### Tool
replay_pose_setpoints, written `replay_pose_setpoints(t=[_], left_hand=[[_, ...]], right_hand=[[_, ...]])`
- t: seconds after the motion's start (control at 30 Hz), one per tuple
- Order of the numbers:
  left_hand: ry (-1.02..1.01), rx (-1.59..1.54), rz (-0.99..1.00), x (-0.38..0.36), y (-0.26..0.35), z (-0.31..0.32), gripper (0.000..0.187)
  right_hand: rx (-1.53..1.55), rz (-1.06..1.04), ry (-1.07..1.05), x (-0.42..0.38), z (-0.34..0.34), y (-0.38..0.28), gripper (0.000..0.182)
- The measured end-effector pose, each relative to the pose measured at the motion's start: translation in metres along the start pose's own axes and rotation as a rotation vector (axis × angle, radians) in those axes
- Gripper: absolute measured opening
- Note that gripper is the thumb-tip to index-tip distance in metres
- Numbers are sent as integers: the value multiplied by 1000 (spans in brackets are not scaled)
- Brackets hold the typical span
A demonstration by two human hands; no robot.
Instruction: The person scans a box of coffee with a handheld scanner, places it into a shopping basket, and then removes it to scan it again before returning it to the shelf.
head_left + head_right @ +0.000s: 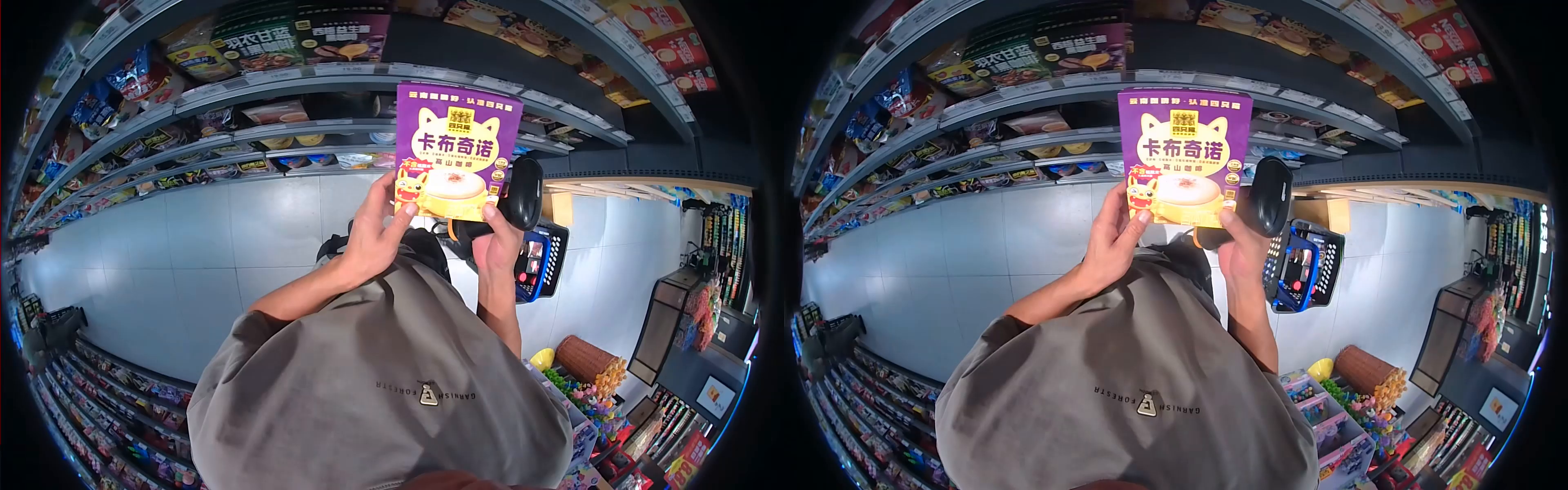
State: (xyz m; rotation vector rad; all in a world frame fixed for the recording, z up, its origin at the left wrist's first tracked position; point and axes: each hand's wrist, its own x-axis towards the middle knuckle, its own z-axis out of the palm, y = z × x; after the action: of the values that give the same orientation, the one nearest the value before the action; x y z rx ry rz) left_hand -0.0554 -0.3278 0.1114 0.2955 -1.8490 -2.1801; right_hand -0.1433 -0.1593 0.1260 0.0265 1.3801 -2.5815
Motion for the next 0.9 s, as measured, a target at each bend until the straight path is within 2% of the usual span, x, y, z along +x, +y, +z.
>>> replay_pose_setpoints(t=[0.17, 0.23, 0.63, 0.9], left_hand=[[8, -16, -32, 3, -7, 20, 52], [-26, -47, -120, 5, -4, 29, 50], [21, -27, -55, 18, -9, 80, 51], [39, -45, -5, 17, -11, 107, 48]], right_hand=[[-16, 19, 14, 8, -17, -14, 67], [-61, 11, 34, 13, -27, -19, 68], [-5, 78, 17, 35, -60, -51, 63], [14, 58, -14, 43, -79, -63, 68]])
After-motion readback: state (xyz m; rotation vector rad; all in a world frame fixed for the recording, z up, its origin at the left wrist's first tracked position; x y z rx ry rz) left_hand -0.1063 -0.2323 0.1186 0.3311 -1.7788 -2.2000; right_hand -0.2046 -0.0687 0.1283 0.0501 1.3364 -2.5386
